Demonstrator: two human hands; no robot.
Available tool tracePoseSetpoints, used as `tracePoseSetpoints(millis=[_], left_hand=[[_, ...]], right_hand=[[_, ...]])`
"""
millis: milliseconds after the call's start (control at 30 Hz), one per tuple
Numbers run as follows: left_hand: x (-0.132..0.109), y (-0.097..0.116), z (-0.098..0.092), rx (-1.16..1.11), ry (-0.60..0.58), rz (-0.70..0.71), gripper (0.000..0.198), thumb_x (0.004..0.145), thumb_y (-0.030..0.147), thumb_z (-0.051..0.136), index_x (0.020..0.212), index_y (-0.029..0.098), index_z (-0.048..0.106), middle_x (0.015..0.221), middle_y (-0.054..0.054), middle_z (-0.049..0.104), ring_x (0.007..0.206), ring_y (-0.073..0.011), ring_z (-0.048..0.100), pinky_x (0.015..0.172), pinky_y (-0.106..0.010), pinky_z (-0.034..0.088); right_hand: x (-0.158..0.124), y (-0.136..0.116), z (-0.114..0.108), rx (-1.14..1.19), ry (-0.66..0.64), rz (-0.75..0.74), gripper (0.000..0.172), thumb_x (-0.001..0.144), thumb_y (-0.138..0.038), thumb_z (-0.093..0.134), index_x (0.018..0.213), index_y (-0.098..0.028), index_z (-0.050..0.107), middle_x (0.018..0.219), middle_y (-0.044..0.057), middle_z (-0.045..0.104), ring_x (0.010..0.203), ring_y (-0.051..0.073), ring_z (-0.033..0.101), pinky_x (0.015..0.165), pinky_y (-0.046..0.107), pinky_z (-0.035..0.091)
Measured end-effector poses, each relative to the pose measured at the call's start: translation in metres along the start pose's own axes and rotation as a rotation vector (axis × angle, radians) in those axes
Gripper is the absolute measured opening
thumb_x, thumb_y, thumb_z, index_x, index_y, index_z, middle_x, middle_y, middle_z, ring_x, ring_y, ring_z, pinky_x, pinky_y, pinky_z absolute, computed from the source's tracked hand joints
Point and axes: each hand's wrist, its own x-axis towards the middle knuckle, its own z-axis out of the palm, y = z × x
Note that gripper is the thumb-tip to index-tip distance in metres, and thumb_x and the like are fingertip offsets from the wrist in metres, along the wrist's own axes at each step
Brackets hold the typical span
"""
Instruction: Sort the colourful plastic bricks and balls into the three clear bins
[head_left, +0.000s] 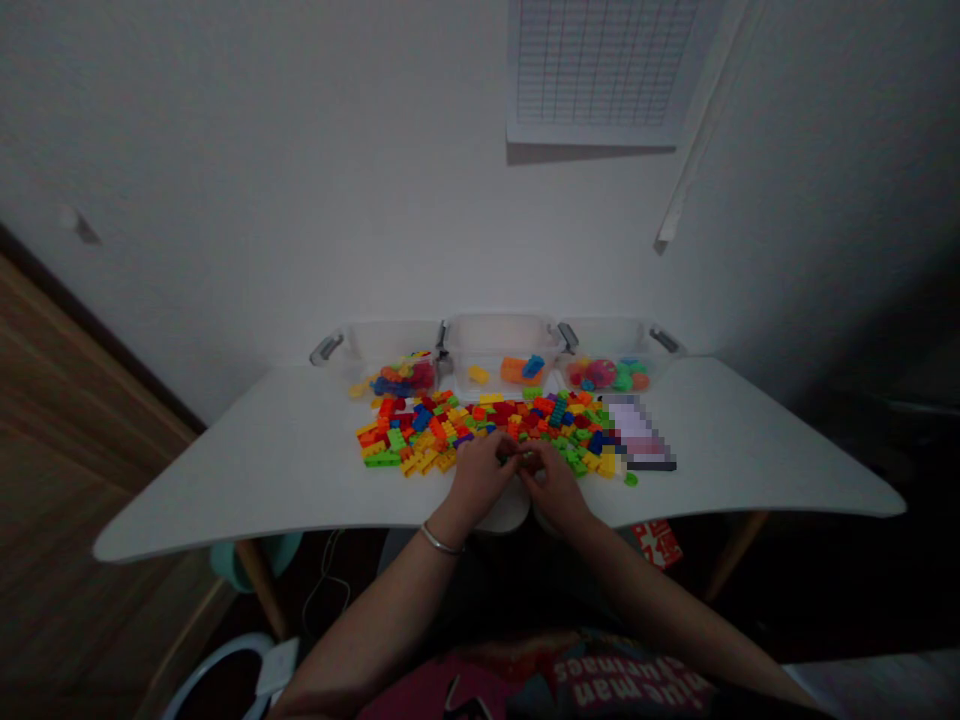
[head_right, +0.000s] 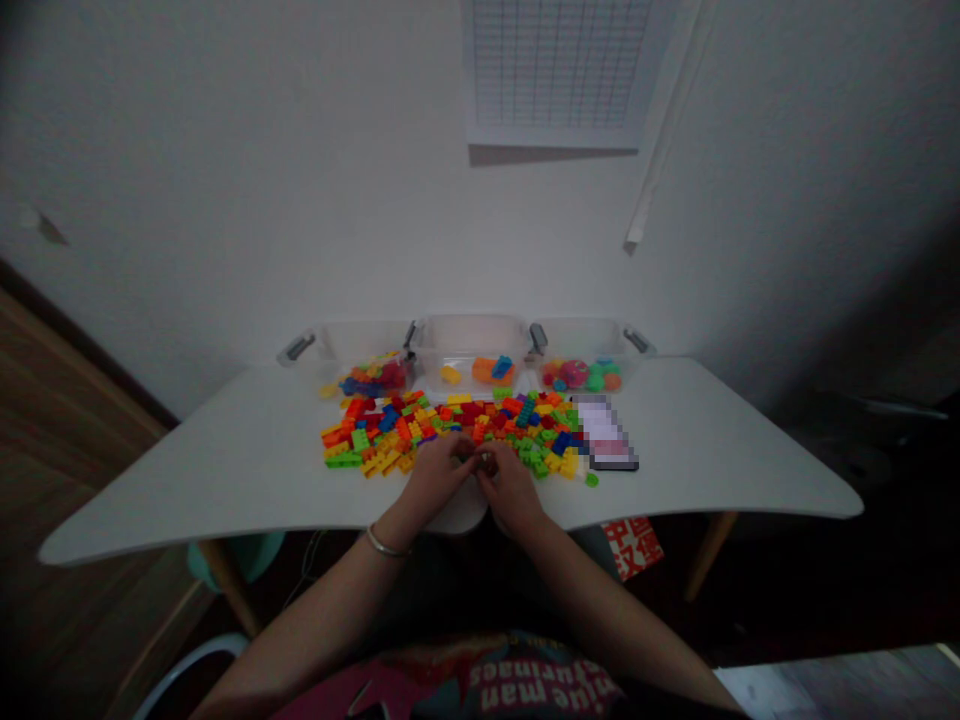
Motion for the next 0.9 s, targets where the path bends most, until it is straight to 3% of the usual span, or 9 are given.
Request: tracePoseSetpoints(millis=[100, 200, 300, 500, 633, 733, 900], left_hand=[[0.0, -0.004, 0.001, -0.036, 0.013, -0.016, 0.007, 0.08, 0.022, 0.067, 0.087, 0.02, 0.064, 0.085, -0.002, 0.07, 0.081, -0.0189, 0.064, 0.078, -0.033, 0.047], [0.003, -0.012, -0.004, -0.136, 0.053, 0.016, 0.005, 0.079, 0.017, 0.064, 0.083, 0.02, 0.061, 0.08, -0.001, 0.066, 0.075, -0.0167, 0.061, 0.072, -0.03, 0.048], [0.011, -0.026, -0.018, -0.258, 0.175, 0.043, 0.007, 0.08, 0.016, 0.06, 0.085, 0.02, 0.06, 0.078, 0.0, 0.063, 0.073, -0.0153, 0.06, 0.07, -0.028, 0.049], [0.049, -0.067, -0.073, -0.417, 0.533, -0.023, 0.015, 0.082, 0.023, 0.055, 0.096, 0.02, 0.062, 0.084, -0.001, 0.065, 0.076, -0.016, 0.064, 0.073, -0.03, 0.053], [0.079, -0.083, -0.119, -0.174, 0.805, 0.041, 0.016, 0.083, 0.022, 0.052, 0.093, 0.019, 0.065, 0.096, -0.005, 0.066, 0.09, -0.0175, 0.063, 0.086, -0.034, 0.052], [0.096, -0.085, -0.143, 0.044, 0.788, 0.098, 0.022, 0.085, 0.018, 0.048, 0.098, 0.017, 0.065, 0.101, -0.008, 0.065, 0.1, -0.0195, 0.061, 0.095, -0.036, 0.049], [0.106, -0.085, -0.15, 0.36, 0.524, 0.042, 0.033, 0.091, 0.023, 0.042, 0.114, 0.014, 0.063, 0.117, -0.014, 0.062, 0.108, -0.0231, 0.06, 0.1, -0.037, 0.047]], right_hand=[[0.001, 0.002, 0.001, -0.018, -0.061, -0.05, 0.021, 0.082, -0.017, 0.054, 0.102, -0.023, 0.058, 0.1, 0.006, 0.062, 0.081, 0.019, 0.061, 0.072, 0.035, 0.054], [0.002, 0.004, 0.003, -0.063, -0.057, -0.008, 0.029, 0.082, -0.016, 0.054, 0.11, -0.022, 0.056, 0.1, 0.007, 0.061, 0.082, 0.019, 0.061, 0.074, 0.036, 0.055], [0.002, 0.002, 0.002, -0.097, -0.077, -0.001, 0.032, 0.081, -0.015, 0.055, 0.113, -0.021, 0.056, 0.099, 0.007, 0.061, 0.081, 0.019, 0.061, 0.074, 0.037, 0.055], [0.002, -0.005, -0.002, -0.123, -0.1, -0.029, 0.028, 0.081, -0.013, 0.053, 0.107, -0.022, 0.059, 0.104, 0.007, 0.063, 0.088, 0.02, 0.062, 0.082, 0.038, 0.054], [0.004, -0.007, -0.002, -0.132, -0.102, -0.054, 0.027, 0.081, -0.013, 0.054, 0.105, -0.022, 0.061, 0.106, 0.008, 0.064, 0.093, 0.021, 0.061, 0.088, 0.04, 0.052], [0.004, -0.009, -0.003, -0.137, -0.111, -0.056, 0.026, 0.081, -0.013, 0.055, 0.103, -0.023, 0.063, 0.107, 0.007, 0.065, 0.095, 0.021, 0.061, 0.091, 0.041, 0.051], [0.004, -0.01, -0.004, -0.14, -0.113, -0.05, 0.026, 0.081, -0.012, 0.055, 0.103, -0.023, 0.064, 0.109, 0.008, 0.066, 0.1, 0.023, 0.06, 0.092, 0.043, 0.051]])
